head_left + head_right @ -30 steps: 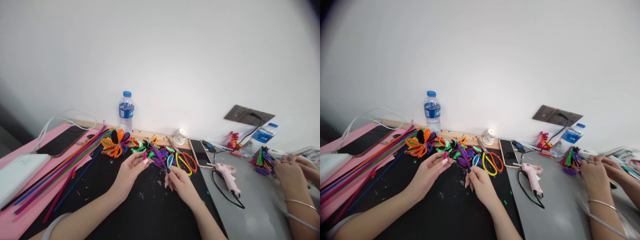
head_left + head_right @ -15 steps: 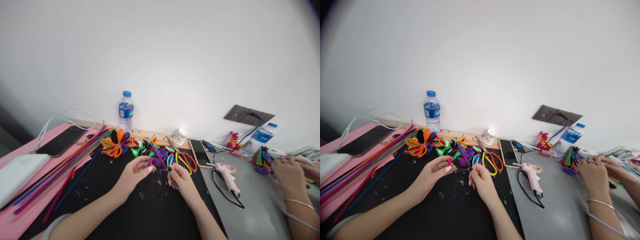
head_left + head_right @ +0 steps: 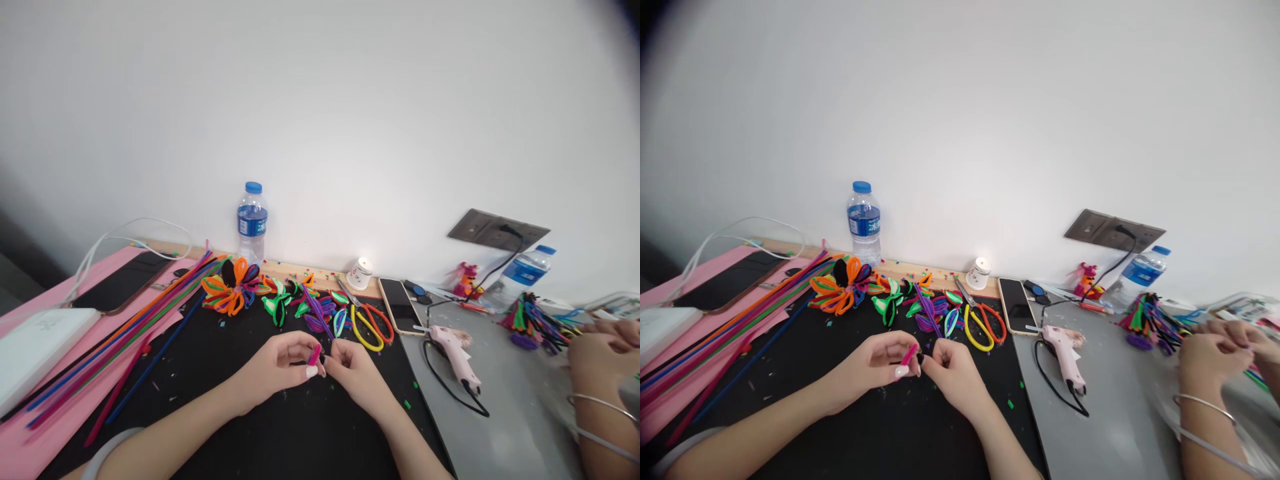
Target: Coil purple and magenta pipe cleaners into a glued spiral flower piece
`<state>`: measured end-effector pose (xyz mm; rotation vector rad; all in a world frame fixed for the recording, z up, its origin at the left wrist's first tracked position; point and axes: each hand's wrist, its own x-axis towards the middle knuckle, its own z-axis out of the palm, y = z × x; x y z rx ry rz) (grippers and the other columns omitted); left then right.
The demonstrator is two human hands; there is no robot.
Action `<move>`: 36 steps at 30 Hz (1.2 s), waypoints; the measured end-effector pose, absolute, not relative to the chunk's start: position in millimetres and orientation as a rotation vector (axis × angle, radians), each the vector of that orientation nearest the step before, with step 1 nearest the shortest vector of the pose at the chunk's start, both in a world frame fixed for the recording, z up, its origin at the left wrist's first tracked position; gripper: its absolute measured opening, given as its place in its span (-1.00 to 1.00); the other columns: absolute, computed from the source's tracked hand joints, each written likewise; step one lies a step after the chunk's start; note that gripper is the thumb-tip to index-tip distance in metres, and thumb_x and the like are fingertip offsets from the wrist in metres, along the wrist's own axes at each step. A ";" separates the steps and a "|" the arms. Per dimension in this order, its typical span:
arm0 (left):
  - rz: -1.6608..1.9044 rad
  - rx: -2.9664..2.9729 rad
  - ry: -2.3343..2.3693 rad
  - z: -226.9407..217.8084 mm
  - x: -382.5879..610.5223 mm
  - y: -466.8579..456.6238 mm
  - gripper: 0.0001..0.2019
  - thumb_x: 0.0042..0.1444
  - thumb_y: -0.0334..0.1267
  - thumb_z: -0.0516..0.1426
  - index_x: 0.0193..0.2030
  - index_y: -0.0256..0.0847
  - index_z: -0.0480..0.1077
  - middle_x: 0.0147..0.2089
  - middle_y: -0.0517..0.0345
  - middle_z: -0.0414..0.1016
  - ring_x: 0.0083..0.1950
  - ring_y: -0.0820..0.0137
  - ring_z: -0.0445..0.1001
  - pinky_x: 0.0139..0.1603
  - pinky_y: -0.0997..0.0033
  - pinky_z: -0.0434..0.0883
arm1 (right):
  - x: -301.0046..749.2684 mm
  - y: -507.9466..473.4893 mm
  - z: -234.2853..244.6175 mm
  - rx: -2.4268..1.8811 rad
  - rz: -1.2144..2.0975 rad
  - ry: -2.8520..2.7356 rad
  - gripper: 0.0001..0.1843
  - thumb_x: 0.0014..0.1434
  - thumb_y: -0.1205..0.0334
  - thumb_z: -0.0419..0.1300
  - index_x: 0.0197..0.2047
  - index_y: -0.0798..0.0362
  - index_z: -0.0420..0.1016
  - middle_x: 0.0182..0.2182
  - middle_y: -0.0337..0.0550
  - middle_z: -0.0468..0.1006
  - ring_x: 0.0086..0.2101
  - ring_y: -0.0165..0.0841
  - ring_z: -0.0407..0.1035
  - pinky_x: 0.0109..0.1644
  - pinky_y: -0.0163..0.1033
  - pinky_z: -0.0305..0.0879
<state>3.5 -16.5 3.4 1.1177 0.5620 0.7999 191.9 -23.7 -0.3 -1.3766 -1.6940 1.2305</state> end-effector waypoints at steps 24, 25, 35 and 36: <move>0.658 1.421 0.665 9.1 1.5 -21.1 -0.79 -0.01 -0.35 0.19 -0.18 -0.26 0.39 -0.25 0.04 0.56 -0.17 0.29 0.51 -0.05 0.30 0.39 | 192.2 -27.4 12.2 -1.403 1.248 -1.803 -0.70 0.01 0.37 0.13 -0.60 0.05 0.06 -0.64 -0.40 0.08 -0.56 -0.51 -0.05 -0.52 -0.36 -0.14; 0.657 1.395 0.663 8.7 1.6 -20.6 -0.79 0.00 -0.35 0.19 -0.18 -0.27 0.39 -0.25 0.03 0.56 -0.16 0.29 0.51 -0.04 0.29 0.39 | 192.2 -27.4 11.8 -1.401 1.245 -1.805 -0.71 0.01 0.38 0.12 -0.60 0.04 0.06 -0.64 -0.40 0.09 -0.56 -0.51 -0.05 -0.51 -0.36 -0.14; 0.675 1.283 0.652 4.5 2.6 -19.3 -0.79 -0.01 -0.31 0.21 -0.21 -0.27 0.37 -0.28 0.04 0.56 -0.23 0.34 0.49 -0.17 0.37 0.36 | 193.8 -26.1 6.9 -1.331 1.289 -1.776 -0.73 0.05 0.36 0.10 -0.58 0.03 0.07 -0.63 -0.39 0.11 -0.56 -0.50 0.01 -0.49 -0.36 -0.09; 0.686 1.270 0.646 3.5 2.7 -19.4 -0.79 -0.01 -0.31 0.22 -0.21 -0.27 0.37 -0.29 0.05 0.55 -0.24 0.34 0.49 -0.18 0.38 0.35 | 194.0 -26.2 7.2 -1.323 1.296 -1.775 -0.73 0.05 0.36 0.10 -0.58 0.04 0.08 -0.63 -0.39 0.11 -0.56 -0.50 0.00 -0.49 -0.36 -0.09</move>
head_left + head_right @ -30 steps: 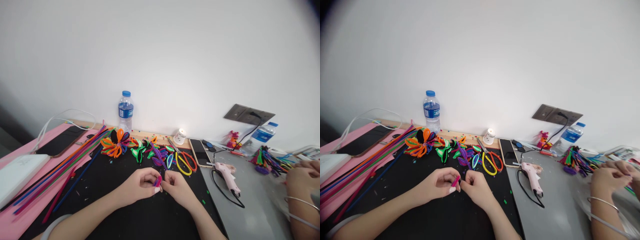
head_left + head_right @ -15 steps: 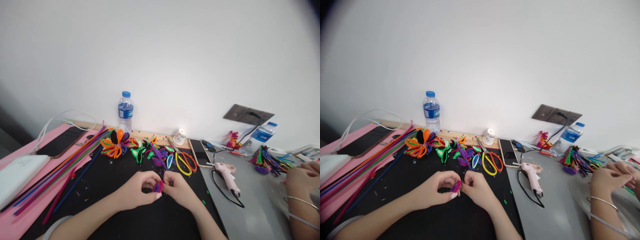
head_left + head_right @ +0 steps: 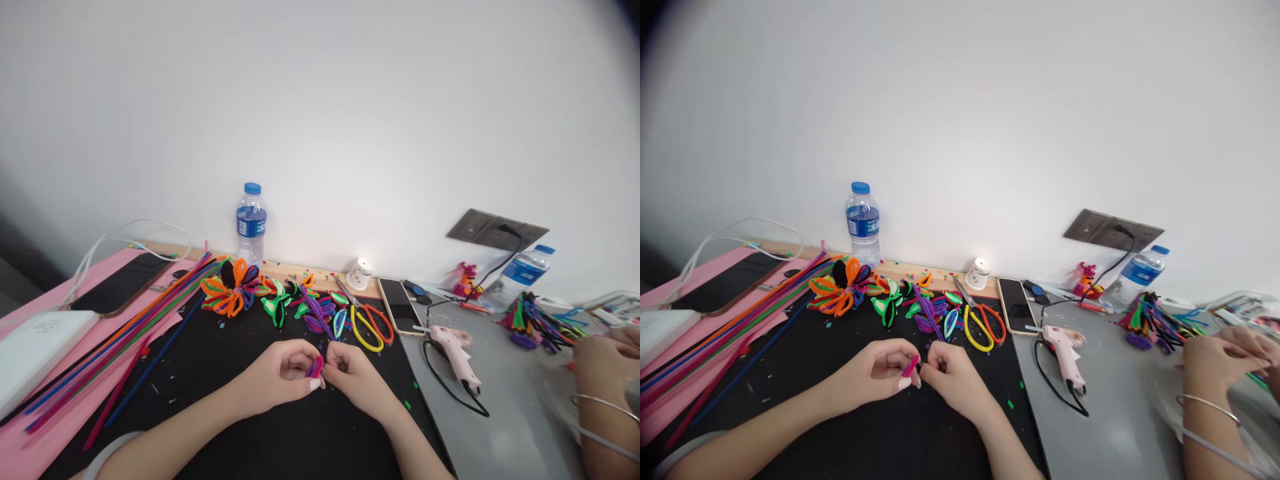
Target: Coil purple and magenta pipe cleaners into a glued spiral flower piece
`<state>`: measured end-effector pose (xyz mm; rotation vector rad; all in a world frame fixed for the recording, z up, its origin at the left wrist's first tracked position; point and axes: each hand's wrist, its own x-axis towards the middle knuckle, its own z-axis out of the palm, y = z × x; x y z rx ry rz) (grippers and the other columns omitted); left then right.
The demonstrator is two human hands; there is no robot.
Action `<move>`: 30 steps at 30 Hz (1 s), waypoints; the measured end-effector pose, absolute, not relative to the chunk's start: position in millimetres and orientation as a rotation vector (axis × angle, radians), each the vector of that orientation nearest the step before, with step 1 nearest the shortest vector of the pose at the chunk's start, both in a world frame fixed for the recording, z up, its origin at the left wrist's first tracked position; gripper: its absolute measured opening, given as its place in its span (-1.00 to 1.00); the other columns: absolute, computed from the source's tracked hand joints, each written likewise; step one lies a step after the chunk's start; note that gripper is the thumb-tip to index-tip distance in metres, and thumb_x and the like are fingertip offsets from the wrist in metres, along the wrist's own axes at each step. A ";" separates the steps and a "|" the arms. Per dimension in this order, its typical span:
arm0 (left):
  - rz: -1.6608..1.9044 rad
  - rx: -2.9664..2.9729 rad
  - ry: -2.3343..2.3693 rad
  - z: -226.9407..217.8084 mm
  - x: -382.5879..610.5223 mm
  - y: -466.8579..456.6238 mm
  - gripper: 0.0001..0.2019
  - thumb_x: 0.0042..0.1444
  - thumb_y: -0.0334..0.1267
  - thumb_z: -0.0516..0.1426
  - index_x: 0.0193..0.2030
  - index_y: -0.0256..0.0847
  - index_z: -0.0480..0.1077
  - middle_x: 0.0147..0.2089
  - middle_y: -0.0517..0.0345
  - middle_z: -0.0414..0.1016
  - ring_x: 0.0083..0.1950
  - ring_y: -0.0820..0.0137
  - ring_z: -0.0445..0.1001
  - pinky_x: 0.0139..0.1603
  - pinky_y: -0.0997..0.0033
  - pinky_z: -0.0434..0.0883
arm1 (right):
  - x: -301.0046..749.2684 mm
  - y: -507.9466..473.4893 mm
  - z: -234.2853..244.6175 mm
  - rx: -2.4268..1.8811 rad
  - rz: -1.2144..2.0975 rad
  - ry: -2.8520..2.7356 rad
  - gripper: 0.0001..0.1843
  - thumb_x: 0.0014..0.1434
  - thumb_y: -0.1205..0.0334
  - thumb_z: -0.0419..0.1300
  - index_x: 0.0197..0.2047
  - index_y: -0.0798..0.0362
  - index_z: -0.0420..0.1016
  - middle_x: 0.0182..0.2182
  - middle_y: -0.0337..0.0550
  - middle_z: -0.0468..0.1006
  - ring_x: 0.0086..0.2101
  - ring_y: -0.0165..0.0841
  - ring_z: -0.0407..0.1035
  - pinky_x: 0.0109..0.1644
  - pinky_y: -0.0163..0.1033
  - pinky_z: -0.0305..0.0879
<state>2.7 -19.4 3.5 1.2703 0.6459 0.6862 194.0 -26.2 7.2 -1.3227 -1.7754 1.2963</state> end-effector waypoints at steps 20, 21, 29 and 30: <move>0.867 0.899 0.684 10.9 -4.1 -9.8 -0.75 -0.01 -0.22 0.25 -0.21 -0.30 0.43 -0.28 0.00 0.57 -0.15 0.25 0.51 -0.04 0.20 0.41 | 195.2 -25.1 14.7 -1.228 1.333 -1.563 -0.88 0.05 0.31 0.17 -0.36 0.05 0.25 -0.54 -0.37 0.23 -0.53 -0.48 0.12 -0.46 -0.37 0.00; 0.873 0.884 0.677 11.8 -4.2 -10.3 -0.76 0.00 -0.23 0.24 -0.21 -0.30 0.43 -0.28 -0.01 0.57 -0.14 0.25 0.51 -0.04 0.19 0.41 | 194.3 -25.0 15.6 -1.238 1.328 -1.559 -0.88 0.05 0.32 0.17 -0.32 0.05 0.28 -0.53 -0.35 0.27 -0.52 -0.47 0.15 -0.45 -0.36 0.03; 0.868 0.849 0.630 13.4 -5.5 -9.7 -0.81 0.03 -0.24 0.21 -0.22 -0.27 0.44 -0.29 0.02 0.55 -0.10 0.19 0.49 0.00 0.12 0.38 | 193.4 -26.7 13.0 -1.256 1.303 -1.579 -0.86 0.03 0.30 0.22 -0.38 0.05 0.29 -0.53 -0.35 0.27 -0.52 -0.48 0.15 -0.46 -0.37 0.03; 0.870 0.850 0.628 13.7 -5.5 -9.9 -0.81 0.03 -0.25 0.21 -0.22 -0.27 0.44 -0.29 0.01 0.55 -0.10 0.20 0.49 0.01 0.12 0.37 | 193.6 -27.4 12.5 -1.244 1.317 -1.575 -0.84 0.02 0.30 0.23 -0.39 0.05 0.28 -0.52 -0.36 0.26 -0.53 -0.49 0.13 -0.47 -0.38 0.02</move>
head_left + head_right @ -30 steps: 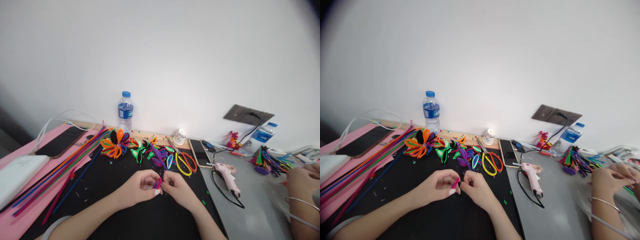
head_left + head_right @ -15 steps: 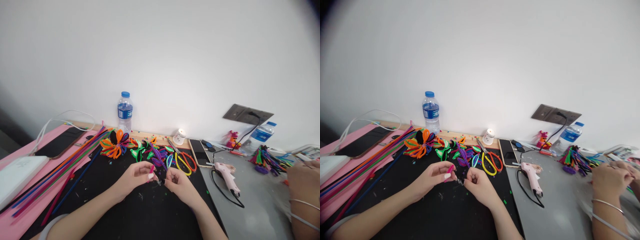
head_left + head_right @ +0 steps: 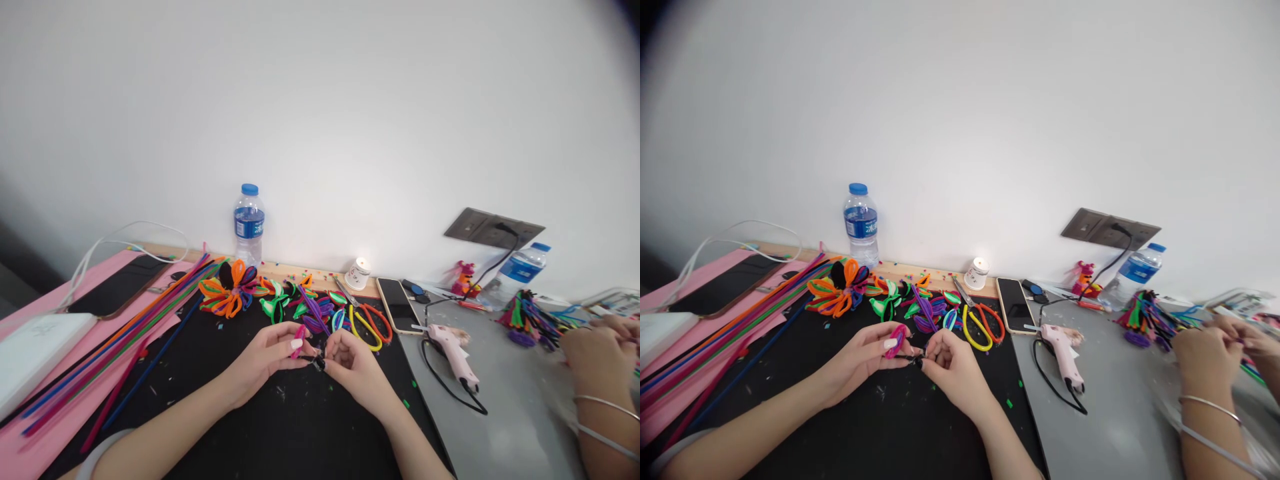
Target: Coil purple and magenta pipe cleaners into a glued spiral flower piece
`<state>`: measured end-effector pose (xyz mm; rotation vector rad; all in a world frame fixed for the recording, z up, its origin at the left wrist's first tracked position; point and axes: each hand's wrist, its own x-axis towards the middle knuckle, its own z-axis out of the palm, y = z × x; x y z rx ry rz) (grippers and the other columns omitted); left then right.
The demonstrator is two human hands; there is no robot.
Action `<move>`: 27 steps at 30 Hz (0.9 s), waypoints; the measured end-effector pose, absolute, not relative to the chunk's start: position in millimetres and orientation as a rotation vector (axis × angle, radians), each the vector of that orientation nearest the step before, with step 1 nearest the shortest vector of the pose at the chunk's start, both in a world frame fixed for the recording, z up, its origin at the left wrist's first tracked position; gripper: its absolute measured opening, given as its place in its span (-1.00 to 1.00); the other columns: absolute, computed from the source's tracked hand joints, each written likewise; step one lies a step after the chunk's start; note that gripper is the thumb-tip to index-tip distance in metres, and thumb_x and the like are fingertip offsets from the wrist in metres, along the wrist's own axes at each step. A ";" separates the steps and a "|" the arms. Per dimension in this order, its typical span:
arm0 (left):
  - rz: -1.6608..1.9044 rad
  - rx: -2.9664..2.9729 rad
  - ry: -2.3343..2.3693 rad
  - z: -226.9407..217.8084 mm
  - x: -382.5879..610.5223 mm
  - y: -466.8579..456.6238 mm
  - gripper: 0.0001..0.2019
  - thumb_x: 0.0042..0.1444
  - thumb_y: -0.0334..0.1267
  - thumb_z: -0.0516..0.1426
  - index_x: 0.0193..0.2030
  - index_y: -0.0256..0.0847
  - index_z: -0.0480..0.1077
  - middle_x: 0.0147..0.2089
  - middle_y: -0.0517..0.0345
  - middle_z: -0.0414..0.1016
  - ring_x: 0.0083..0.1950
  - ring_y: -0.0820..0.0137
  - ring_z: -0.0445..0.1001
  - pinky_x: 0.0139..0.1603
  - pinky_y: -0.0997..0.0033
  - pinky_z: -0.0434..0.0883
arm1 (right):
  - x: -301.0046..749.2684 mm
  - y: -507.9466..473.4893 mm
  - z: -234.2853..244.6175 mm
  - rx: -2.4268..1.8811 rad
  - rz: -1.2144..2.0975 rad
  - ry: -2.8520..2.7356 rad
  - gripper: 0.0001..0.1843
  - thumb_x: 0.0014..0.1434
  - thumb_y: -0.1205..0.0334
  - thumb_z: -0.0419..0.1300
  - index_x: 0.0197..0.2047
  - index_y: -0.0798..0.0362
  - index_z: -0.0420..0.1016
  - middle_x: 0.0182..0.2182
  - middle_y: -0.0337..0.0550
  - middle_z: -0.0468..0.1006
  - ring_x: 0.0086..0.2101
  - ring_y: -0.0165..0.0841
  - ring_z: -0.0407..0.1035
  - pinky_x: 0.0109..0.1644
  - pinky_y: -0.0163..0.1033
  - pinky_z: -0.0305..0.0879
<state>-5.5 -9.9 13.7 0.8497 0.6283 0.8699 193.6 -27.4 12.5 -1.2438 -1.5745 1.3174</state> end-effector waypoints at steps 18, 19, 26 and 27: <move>0.758 0.832 0.466 12.7 -4.1 -12.9 -0.82 0.03 -0.30 0.22 -0.23 -0.33 0.45 -0.30 -0.01 0.53 -0.20 0.32 0.46 0.00 0.16 0.35 | 197.7 -32.4 19.1 -1.013 1.751 -1.536 -0.71 0.01 0.21 0.31 -0.39 0.06 0.22 -0.70 -0.50 0.13 -0.67 -0.60 -0.12 -0.58 -0.41 -0.23; 0.734 0.833 0.475 11.6 -4.1 -12.9 -0.82 0.03 -0.30 0.22 -0.22 -0.33 0.44 -0.30 -0.02 0.53 -0.21 0.31 0.47 -0.03 0.16 0.36 | 197.8 -32.1 17.9 -1.016 1.766 -1.537 -0.71 0.00 0.21 0.31 -0.39 0.06 0.22 -0.70 -0.50 0.13 -0.67 -0.60 -0.12 -0.58 -0.41 -0.23; 0.757 0.852 0.505 6.8 -3.3 -10.7 -0.81 0.03 -0.28 0.22 -0.23 -0.35 0.45 -0.33 -0.01 0.55 -0.25 0.35 0.49 -0.12 0.34 0.37 | 200.0 -29.4 9.8 -1.067 1.688 -1.509 -0.69 -0.06 0.31 0.34 -0.44 0.06 0.21 -0.66 -0.48 0.13 -0.64 -0.59 -0.09 -0.58 -0.41 -0.22; 0.767 0.848 0.509 7.0 -3.3 -10.3 -0.81 0.03 -0.27 0.22 -0.24 -0.35 0.45 -0.34 -0.01 0.55 -0.26 0.35 0.50 -0.13 0.34 0.37 | 200.1 -29.2 9.5 -1.084 1.656 -1.523 -0.71 -0.04 0.32 0.32 -0.44 0.06 0.21 -0.66 -0.48 0.12 -0.63 -0.58 -0.09 -0.58 -0.41 -0.22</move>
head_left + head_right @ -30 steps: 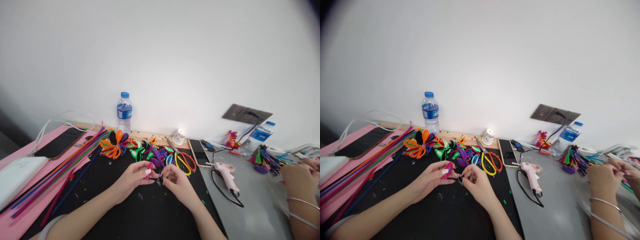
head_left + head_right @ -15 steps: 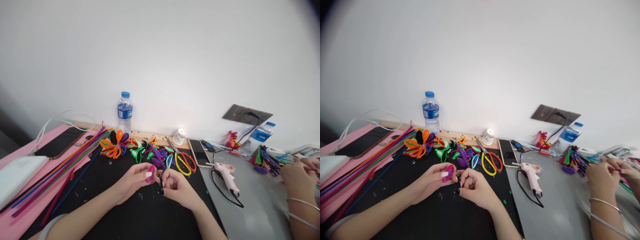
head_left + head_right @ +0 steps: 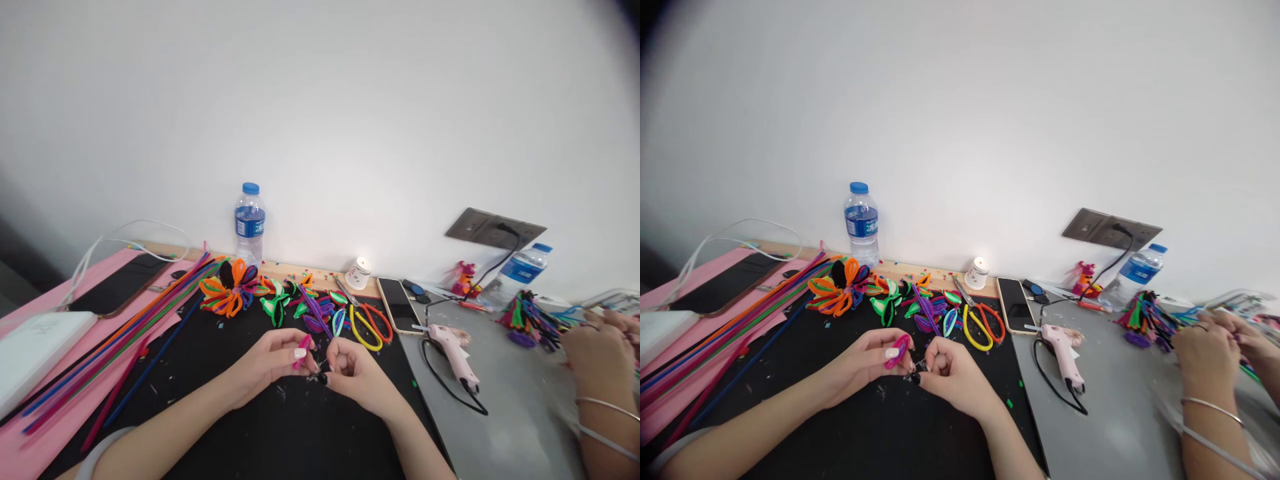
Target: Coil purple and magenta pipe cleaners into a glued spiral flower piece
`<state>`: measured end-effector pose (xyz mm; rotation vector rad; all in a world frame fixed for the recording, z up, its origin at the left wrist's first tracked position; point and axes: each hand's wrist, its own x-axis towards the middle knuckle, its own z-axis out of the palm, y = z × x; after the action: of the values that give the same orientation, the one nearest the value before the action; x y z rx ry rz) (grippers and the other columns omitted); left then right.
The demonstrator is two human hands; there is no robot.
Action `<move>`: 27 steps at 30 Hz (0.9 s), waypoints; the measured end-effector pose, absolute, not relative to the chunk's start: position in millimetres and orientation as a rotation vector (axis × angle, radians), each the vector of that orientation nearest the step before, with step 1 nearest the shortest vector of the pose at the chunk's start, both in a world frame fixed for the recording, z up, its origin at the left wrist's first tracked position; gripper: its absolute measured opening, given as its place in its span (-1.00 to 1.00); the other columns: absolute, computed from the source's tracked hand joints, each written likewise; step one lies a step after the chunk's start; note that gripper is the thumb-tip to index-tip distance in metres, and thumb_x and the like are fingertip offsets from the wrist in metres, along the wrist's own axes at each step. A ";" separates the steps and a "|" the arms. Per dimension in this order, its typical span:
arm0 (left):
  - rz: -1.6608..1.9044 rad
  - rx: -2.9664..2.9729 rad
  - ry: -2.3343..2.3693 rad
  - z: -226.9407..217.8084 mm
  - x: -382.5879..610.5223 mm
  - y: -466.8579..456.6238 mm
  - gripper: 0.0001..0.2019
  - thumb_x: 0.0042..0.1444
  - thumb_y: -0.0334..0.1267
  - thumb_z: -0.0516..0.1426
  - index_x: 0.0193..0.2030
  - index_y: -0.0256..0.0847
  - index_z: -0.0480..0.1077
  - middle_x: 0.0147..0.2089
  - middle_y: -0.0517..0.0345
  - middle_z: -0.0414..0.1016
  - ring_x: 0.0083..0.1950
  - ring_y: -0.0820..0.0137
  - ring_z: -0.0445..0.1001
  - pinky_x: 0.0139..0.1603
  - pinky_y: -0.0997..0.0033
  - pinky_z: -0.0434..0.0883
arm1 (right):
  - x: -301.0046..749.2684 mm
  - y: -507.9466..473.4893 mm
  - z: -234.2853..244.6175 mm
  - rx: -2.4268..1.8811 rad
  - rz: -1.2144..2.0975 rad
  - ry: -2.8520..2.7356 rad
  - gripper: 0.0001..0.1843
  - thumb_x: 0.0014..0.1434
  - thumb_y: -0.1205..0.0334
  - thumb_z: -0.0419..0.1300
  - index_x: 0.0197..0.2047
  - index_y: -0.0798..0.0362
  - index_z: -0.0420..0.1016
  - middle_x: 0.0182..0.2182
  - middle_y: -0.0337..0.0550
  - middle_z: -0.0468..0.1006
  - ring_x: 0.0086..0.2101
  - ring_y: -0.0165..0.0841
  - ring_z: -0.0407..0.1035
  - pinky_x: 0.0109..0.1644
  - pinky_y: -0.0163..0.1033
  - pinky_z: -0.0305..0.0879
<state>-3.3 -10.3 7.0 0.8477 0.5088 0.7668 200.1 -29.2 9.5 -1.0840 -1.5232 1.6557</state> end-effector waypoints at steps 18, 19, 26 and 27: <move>0.827 1.003 0.556 13.2 -4.1 -9.9 -0.80 0.05 -0.25 0.17 -0.22 -0.32 0.46 -0.35 0.04 0.54 -0.22 0.31 0.42 -0.03 0.29 0.24 | 196.6 -31.7 17.3 -1.155 1.565 -1.645 -0.73 -0.02 0.38 0.26 -0.40 0.04 0.17 -0.64 -0.47 0.20 -0.63 -0.57 0.02 -0.56 -0.42 -0.12; 0.834 1.020 0.571 13.4 -4.3 -9.6 -0.80 0.05 -0.25 0.17 -0.22 -0.31 0.46 -0.35 0.05 0.53 -0.23 0.32 0.41 -0.07 0.31 0.24 | 196.6 -31.6 17.3 -1.161 1.562 -1.640 -0.73 -0.02 0.38 0.26 -0.40 0.04 0.17 -0.66 -0.48 0.20 -0.64 -0.58 0.01 -0.57 -0.42 -0.13; 0.851 1.037 0.581 12.6 -5.0 -7.7 -0.81 0.04 -0.25 0.17 -0.22 -0.31 0.45 -0.35 0.07 0.52 -0.24 0.34 0.40 -0.09 0.33 0.21 | 196.7 -31.7 15.7 -1.129 1.605 -1.617 -0.74 -0.02 0.40 0.25 -0.39 0.05 0.18 -0.68 -0.50 0.17 -0.65 -0.59 -0.03 -0.58 -0.44 -0.15; 0.842 1.029 0.561 12.1 -4.7 -8.0 -0.81 0.05 -0.25 0.17 -0.22 -0.31 0.45 -0.35 0.07 0.52 -0.23 0.34 0.40 -0.07 0.31 0.21 | 196.5 -31.7 15.6 -1.119 1.615 -1.618 -0.74 -0.03 0.40 0.25 -0.40 0.05 0.18 -0.68 -0.50 0.17 -0.65 -0.59 -0.03 -0.58 -0.44 -0.15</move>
<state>-4.7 -8.0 12.1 1.0295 0.5606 0.8419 196.5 -31.7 15.6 -1.1187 -1.6179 1.6146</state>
